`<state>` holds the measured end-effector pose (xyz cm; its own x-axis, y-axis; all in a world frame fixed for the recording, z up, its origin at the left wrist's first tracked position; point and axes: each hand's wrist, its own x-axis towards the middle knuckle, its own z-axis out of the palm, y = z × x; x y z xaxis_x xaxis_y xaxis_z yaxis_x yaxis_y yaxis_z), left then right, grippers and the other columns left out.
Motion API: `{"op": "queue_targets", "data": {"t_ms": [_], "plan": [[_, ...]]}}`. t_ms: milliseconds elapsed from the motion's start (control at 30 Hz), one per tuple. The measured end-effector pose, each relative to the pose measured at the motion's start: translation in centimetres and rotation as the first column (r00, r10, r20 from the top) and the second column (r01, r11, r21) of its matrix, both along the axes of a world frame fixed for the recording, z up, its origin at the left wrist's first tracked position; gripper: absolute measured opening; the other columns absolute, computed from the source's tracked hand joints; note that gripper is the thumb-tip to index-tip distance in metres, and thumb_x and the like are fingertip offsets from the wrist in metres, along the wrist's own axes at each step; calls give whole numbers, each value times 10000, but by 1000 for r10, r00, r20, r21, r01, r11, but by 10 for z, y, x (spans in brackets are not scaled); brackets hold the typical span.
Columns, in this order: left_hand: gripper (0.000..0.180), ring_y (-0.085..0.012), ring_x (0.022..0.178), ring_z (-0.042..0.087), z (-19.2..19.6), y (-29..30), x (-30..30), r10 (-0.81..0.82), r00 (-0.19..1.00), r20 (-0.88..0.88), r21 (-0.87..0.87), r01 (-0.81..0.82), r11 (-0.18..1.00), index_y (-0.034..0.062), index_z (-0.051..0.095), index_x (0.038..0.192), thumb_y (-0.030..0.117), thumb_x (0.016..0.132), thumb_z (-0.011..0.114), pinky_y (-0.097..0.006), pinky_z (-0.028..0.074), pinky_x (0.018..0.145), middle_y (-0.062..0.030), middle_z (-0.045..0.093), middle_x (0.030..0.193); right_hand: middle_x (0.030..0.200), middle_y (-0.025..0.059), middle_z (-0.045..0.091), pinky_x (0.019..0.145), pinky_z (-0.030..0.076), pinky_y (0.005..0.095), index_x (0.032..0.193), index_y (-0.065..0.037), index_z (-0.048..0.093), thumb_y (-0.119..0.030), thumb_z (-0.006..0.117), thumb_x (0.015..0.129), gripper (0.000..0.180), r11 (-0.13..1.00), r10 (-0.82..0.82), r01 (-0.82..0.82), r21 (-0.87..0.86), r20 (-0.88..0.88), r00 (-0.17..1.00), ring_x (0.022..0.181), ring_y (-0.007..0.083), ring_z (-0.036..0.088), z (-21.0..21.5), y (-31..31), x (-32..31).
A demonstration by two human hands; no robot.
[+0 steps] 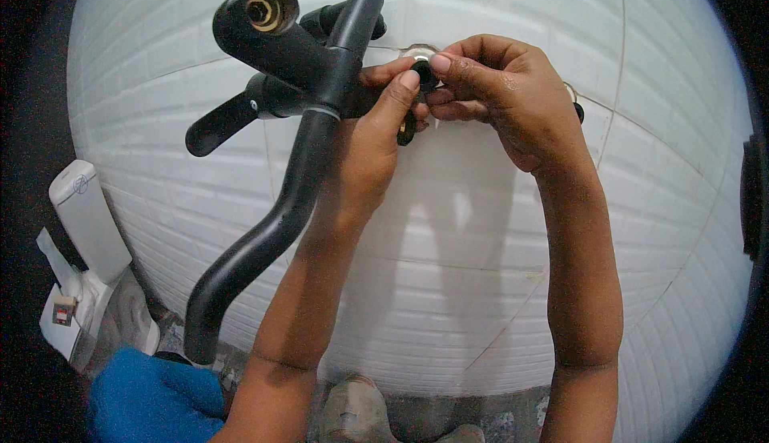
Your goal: The person picks up a black faucet and moves into a tiled bathroom area. They attempt to fit the faucet onto two wall pipes, repeatedly adjusting and repositioning it. The person also handles a small black ring and a wrench while working on the wall-mounted plumbing.
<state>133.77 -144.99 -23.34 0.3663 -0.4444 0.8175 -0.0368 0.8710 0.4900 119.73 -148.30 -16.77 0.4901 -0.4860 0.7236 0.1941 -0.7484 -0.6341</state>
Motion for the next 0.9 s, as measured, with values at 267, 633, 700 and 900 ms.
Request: {"op": "queue_targets", "data": {"t_ms": [267,633,700,900], "plan": [[205,-91,777,631,0,-2,0,16,1000,-20,-34,-17,999,33,699,1109,172,966,647,-236,527,699,-54,700,919,763,159,703,567,571,291,889,99,670,-155,699,899,256,943,-187,189,-273,30,982,642,186,704,0,-11,12],[238,-97,709,632,5,-1,0,35,998,-47,-16,-35,999,5,690,1096,199,962,660,-226,507,644,-46,700,911,863,73,662,674,577,268,1068,43,664,-146,684,933,233,941,-160,148,-305,-16,987,724,135,669,-11,-5,-13],[238,-96,704,630,5,-1,-1,52,998,-32,-16,-53,998,6,694,1085,206,959,664,-226,503,640,-44,700,900,853,58,655,658,559,275,1065,17,678,-133,689,924,206,904,-173,152,-400,-15,985,719,134,661,-14,-6,-13],[168,-81,693,614,11,-12,20,31,991,128,-82,-21,996,32,727,900,188,939,676,-224,489,649,-13,677,769,760,113,644,639,514,347,1004,-67,706,-126,699,857,159,353,-395,465,-812,321,861,663,256,662,-19,-19,7]]}}
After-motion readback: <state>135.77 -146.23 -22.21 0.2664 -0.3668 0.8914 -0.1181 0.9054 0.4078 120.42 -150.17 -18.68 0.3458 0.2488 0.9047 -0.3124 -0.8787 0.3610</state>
